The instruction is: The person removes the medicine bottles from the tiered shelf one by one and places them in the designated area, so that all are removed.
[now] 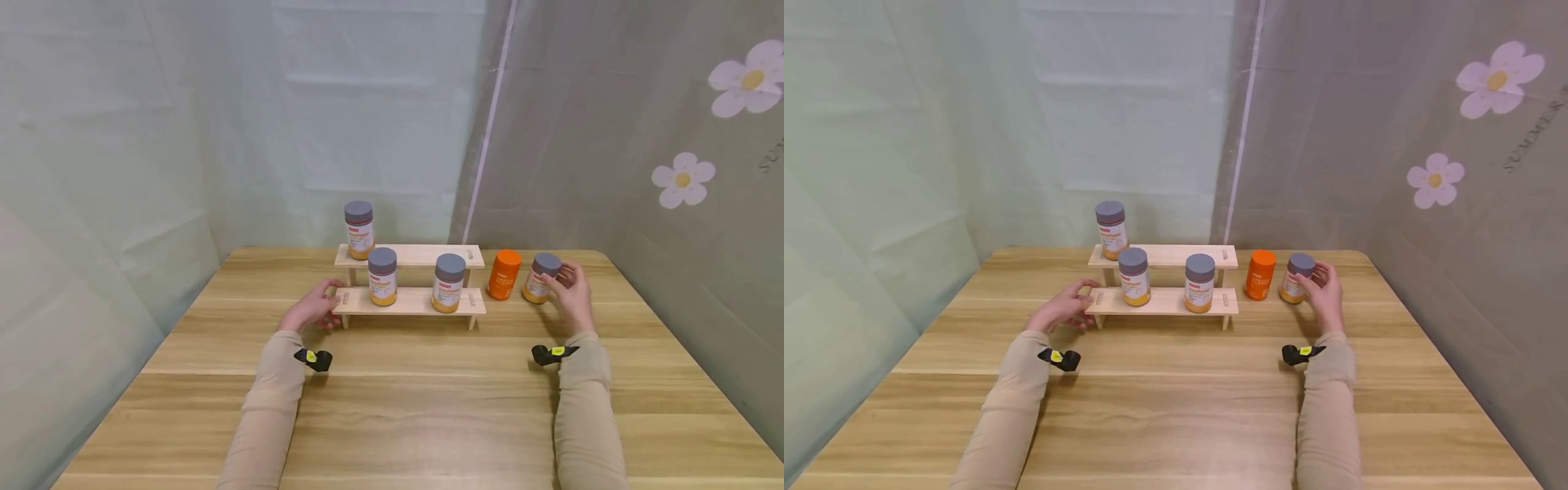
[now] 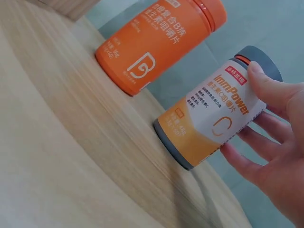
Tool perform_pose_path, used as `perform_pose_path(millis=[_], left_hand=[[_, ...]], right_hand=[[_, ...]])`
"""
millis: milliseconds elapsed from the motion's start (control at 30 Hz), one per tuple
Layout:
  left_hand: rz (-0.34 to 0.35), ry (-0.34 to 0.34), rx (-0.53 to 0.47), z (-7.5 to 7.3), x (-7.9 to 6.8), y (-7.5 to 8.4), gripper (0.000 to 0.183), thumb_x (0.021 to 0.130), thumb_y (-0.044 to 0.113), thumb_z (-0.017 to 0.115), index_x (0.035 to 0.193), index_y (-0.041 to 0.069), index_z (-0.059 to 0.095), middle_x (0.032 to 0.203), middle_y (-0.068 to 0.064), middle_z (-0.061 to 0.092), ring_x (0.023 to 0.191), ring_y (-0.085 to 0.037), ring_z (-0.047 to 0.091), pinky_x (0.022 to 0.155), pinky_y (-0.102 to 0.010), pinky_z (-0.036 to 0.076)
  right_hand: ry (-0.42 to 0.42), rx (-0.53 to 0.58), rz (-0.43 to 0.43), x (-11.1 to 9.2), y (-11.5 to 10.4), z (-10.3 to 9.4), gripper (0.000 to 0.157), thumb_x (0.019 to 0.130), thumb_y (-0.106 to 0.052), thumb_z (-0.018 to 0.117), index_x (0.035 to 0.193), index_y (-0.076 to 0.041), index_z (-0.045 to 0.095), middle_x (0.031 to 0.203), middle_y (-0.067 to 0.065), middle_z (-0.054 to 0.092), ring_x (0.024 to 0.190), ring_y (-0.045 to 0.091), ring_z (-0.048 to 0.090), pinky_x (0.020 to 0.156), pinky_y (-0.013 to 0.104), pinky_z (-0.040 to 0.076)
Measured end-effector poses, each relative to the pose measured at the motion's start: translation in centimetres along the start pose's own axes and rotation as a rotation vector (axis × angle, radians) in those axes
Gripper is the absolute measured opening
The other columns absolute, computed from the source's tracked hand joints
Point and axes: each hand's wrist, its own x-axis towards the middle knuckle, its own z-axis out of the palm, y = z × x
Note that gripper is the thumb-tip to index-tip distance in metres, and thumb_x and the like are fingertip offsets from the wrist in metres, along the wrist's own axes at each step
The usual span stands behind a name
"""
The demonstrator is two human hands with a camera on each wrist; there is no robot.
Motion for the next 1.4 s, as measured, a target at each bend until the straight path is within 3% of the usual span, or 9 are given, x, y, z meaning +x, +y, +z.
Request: perform_pose_path(millis=[400, 900, 1033, 1100, 1200, 1300, 1400], left_hand=[[0.008, -0.006, -0.004, 0.0, 0.3, -0.5, 0.043, 0.104, 0.015, 0.039, 0.145, 0.013, 0.026, 0.105, -0.017, 0.058, 0.068, -0.014, 0.06, 0.061, -0.03, 0.054], [0.018, -0.018, -0.029, 0.0, 0.0, -0.7, 0.043, 0.104, 0.014, 0.037, 0.146, 0.011, 0.025, 0.106, -0.019, 0.059, 0.069, -0.015, 0.06, 0.061, -0.03, 0.053], [0.026, -0.024, -0.051, -0.1, -0.2, -0.7, 0.044, 0.104, 0.012, 0.037, 0.146, 0.009, 0.024, 0.095, -0.016, 0.06, 0.066, -0.014, 0.06, 0.059, -0.029, 0.054], [0.031, -0.032, -0.065, -0.2, -0.1, -0.8, 0.044, 0.104, 0.01, 0.037, 0.145, 0.007, 0.023, 0.086, -0.012, 0.06, 0.063, -0.013, 0.06, 0.059, -0.028, 0.054], [0.047, -0.051, -0.085, -0.2, 0.0, -0.7, 0.045, 0.103, 0.009, 0.037, 0.146, 0.005, 0.022, 0.075, -0.008, 0.058, 0.061, -0.011, 0.06, 0.059, -0.026, 0.054], [0.051, -0.055, -0.097, -0.1, 0.2, -0.6, 0.045, 0.103, 0.008, 0.038, 0.145, 0.005, 0.022, 0.072, -0.008, 0.058, 0.059, -0.011, 0.06, 0.058, -0.026, 0.054], [0.049, -0.052, -0.101, -0.1, 0.4, -0.5, 0.045, 0.103, 0.007, 0.037, 0.145, 0.005, 0.022, 0.076, -0.01, 0.059, 0.058, -0.011, 0.061, 0.06, -0.028, 0.056]], right_hand=[[0.007, -0.021, -0.043, 0.1, 0.3, 0.4, 0.059, 0.097, -0.02, 0.059, 0.148, -0.003, 0.034, 0.147, 0.021, 0.041, 0.137, 0.035, 0.04, 0.115, 0.047, 0.033], [0.016, -0.006, 0.006, 0.5, 0.4, 1.7, 0.059, 0.099, -0.02, 0.053, 0.15, -0.003, 0.028, 0.152, 0.022, 0.035, 0.141, 0.035, 0.035, 0.117, 0.048, 0.029], [0.012, 0.022, 0.034, 0.3, 0.2, 2.0, 0.061, 0.099, -0.023, 0.054, 0.15, -0.004, 0.028, 0.154, 0.02, 0.034, 0.141, 0.033, 0.035, 0.115, 0.047, 0.032], [0.0, 0.056, 0.059, 0.3, 0.1, 1.9, 0.062, 0.098, -0.024, 0.056, 0.151, -0.007, 0.029, 0.154, 0.017, 0.033, 0.141, 0.03, 0.035, 0.112, 0.043, 0.037], [0.002, 0.151, 0.097, 0.2, 0.2, 1.5, 0.062, 0.096, -0.021, 0.06, 0.15, -0.011, 0.032, 0.15, 0.009, 0.038, 0.137, 0.022, 0.037, 0.102, 0.029, 0.043], [0.02, 0.257, 0.108, 0.1, -0.1, 0.9, 0.06, 0.094, -0.013, 0.062, 0.148, -0.012, 0.035, 0.14, 0.0, 0.044, 0.133, 0.017, 0.04, 0.093, 0.018, 0.042], [0.036, 0.305, 0.106, -0.1, -0.7, 0.4, 0.056, 0.093, -0.011, 0.063, 0.144, -0.014, 0.04, 0.135, -0.007, 0.048, 0.132, 0.015, 0.042, 0.094, 0.015, 0.041]])
